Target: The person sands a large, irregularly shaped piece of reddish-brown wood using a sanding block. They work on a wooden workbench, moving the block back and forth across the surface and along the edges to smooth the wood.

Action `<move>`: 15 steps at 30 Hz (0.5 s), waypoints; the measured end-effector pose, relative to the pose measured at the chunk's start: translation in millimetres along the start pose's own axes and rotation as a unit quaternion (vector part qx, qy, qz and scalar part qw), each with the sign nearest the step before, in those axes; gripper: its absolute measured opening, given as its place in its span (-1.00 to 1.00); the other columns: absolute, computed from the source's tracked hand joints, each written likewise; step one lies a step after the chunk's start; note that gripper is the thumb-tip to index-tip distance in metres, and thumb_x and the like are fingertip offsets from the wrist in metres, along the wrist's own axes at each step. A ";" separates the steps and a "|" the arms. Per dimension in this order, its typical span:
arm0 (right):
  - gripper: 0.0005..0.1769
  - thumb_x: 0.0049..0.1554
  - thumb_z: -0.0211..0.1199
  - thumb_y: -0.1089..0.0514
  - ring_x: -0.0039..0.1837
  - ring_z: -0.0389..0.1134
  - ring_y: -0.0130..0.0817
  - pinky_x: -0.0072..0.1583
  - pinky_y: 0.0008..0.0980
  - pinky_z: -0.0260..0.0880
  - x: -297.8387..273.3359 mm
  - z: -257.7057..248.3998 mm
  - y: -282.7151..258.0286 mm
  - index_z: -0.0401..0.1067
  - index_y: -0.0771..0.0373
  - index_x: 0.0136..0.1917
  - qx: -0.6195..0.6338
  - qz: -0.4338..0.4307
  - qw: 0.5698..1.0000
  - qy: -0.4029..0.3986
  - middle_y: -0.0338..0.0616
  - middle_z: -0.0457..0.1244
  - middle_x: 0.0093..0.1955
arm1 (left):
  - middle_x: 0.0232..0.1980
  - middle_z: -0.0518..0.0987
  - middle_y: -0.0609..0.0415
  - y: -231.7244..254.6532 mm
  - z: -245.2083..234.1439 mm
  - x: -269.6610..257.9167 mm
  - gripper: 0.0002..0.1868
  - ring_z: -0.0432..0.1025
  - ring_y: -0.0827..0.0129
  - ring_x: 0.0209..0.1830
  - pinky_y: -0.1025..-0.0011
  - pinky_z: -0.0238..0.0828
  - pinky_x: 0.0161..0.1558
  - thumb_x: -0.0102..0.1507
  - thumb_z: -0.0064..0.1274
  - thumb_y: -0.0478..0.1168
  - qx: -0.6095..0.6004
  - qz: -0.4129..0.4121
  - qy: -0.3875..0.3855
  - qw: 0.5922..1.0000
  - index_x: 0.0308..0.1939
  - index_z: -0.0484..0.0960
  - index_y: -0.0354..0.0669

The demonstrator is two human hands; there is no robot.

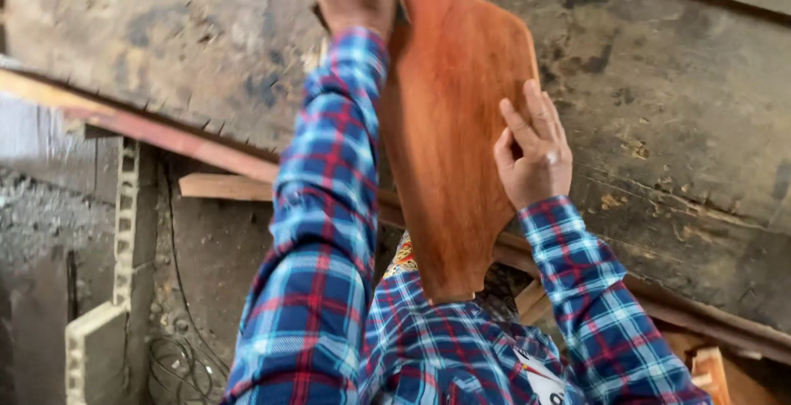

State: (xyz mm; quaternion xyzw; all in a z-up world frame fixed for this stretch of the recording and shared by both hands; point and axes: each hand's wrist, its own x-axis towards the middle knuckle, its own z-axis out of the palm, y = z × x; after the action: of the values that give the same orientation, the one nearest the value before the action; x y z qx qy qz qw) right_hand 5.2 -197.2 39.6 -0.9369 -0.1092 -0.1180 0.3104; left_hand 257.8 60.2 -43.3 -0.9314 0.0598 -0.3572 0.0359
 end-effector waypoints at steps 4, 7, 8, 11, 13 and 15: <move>-0.57 0.23 0.19 0.39 0.50 0.22 0.17 0.45 0.03 0.34 -0.2 5.7 5.9 0.51 0.29 0.36 -0.009 -0.009 0.999 0.033 0.08 0.10 0.56 | -0.61 0.30 0.10 43.1 -130.4 -54.7 -0.80 0.24 0.18 -0.67 0.16 0.13 -0.60 0.31 -0.05 -0.29 -0.039 0.013 0.042 0.998 -0.43 0.51 0.00; -0.59 0.25 0.16 0.37 0.51 0.18 0.21 0.47 0.06 0.29 -5.3 6.3 8.2 0.51 0.36 0.36 0.004 -0.015 1.000 0.027 0.16 0.09 0.55 | -0.53 0.31 0.15 69.7 -214.2 -124.9 -0.90 0.26 0.22 -0.57 0.21 0.14 -0.50 0.34 -0.01 -0.25 -0.064 0.054 -0.041 0.996 -0.28 0.53 0.02; -0.58 0.25 0.17 0.37 0.50 0.18 0.24 0.45 0.09 0.31 -4.0 7.6 10.4 0.51 0.36 0.36 -0.001 -0.018 0.999 0.037 0.17 0.09 0.55 | -0.48 0.33 0.16 78.3 -240.0 -144.3 -0.93 0.26 0.25 -0.52 0.24 0.16 -0.44 0.35 -0.04 -0.23 -0.074 0.084 -0.086 0.990 -0.22 0.54 0.04; -0.50 0.09 0.24 0.27 0.36 0.31 0.16 0.40 -0.09 0.33 -5.7 31.1 36.8 0.58 0.21 0.32 -0.054 -0.077 0.990 0.101 0.11 0.19 0.51 | -0.51 0.32 0.27 82.1 -256.7 -186.2 -0.80 0.36 0.36 -0.52 0.38 0.26 -0.48 0.30 -0.03 -0.03 -0.127 0.065 -0.076 0.987 -0.42 0.40 0.18; -0.50 0.10 0.24 0.27 0.37 0.30 0.16 0.39 -0.07 0.34 -7.6 29.7 37.6 0.57 0.19 0.33 -0.060 -0.071 0.990 0.102 0.08 0.18 0.52 | -0.52 0.33 0.26 81.1 -249.9 -175.3 -0.82 0.36 0.35 -0.53 0.36 0.28 -0.48 0.29 -0.02 -0.05 -0.128 0.059 -0.073 0.987 -0.41 0.41 0.16; -0.50 0.12 0.24 0.26 0.38 0.29 0.15 0.37 -0.06 0.35 -12.1 29.8 31.1 0.57 0.17 0.34 -0.060 -0.063 0.992 0.095 0.05 0.16 0.54 | -0.53 0.34 0.24 73.2 -235.0 -167.2 -0.83 0.37 0.33 -0.54 0.35 0.30 -0.49 0.29 -0.02 -0.06 -0.127 0.051 -0.078 0.988 -0.40 0.42 0.14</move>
State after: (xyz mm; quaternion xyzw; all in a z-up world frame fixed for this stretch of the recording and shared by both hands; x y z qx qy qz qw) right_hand 6.9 -205.0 -4.4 -0.9295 -0.1306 -0.2324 0.2550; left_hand -29.2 5.0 12.7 -0.9493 0.1494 -0.2702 -0.0595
